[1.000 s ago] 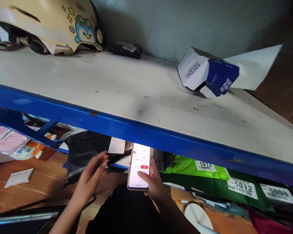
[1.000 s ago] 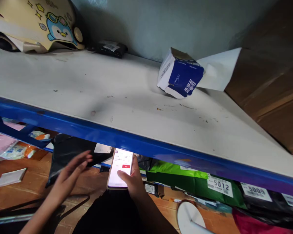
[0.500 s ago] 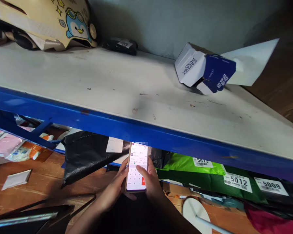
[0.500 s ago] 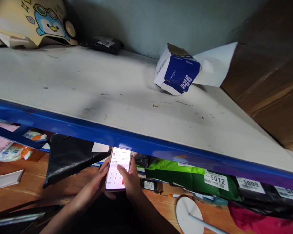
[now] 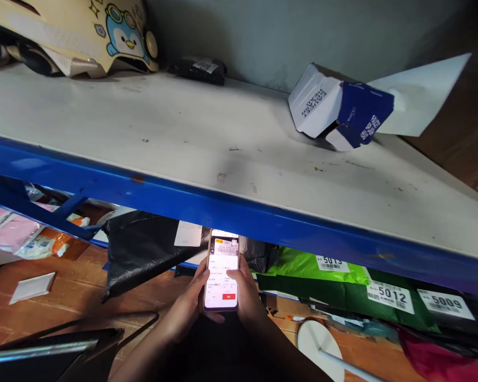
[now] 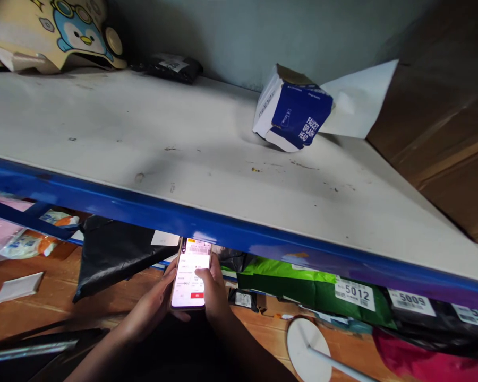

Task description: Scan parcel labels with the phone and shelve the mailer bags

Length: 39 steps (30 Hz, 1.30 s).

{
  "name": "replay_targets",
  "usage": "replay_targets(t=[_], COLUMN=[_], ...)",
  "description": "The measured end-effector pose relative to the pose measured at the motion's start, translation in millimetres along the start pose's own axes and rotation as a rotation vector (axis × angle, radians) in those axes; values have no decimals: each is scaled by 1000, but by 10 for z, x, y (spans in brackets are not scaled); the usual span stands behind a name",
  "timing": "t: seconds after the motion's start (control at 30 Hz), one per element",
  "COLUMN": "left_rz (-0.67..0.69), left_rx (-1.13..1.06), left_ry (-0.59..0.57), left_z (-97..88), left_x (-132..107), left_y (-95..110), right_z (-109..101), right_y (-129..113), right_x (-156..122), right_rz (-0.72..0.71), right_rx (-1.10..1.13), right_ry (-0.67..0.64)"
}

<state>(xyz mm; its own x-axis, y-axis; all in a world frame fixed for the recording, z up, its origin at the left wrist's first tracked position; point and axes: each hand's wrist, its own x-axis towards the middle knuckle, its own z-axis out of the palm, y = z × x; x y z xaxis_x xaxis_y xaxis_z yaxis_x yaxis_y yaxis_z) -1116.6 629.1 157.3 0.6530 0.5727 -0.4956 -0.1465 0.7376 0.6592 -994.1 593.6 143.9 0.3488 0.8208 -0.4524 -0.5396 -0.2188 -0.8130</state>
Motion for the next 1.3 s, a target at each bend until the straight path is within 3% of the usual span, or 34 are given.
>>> replay_targets(t=[0.53,0.67,0.9,1.2,1.3], left_rz=[25,21,24,36,47], left_rx=[46,43,6,-25,-59], left_ry=[-31,-21,-38,-89,-118], left_z=[-48,-46,-2,-22,-53], left_x=[-30,-40,-73,-124,-115], left_y=[-19,-25,1,-35,-60], right_z=[-68,-71,-67,-104,-82], right_y=[9,5,-26,-67,-105], right_x=[-58,-67,-83,-118,-144], right_rz=[-153,-168,-15,-140,-122], right_rx=[-197,-214,-133,-305,-286], right_ry=[-251,-246,-168,-207,-237])
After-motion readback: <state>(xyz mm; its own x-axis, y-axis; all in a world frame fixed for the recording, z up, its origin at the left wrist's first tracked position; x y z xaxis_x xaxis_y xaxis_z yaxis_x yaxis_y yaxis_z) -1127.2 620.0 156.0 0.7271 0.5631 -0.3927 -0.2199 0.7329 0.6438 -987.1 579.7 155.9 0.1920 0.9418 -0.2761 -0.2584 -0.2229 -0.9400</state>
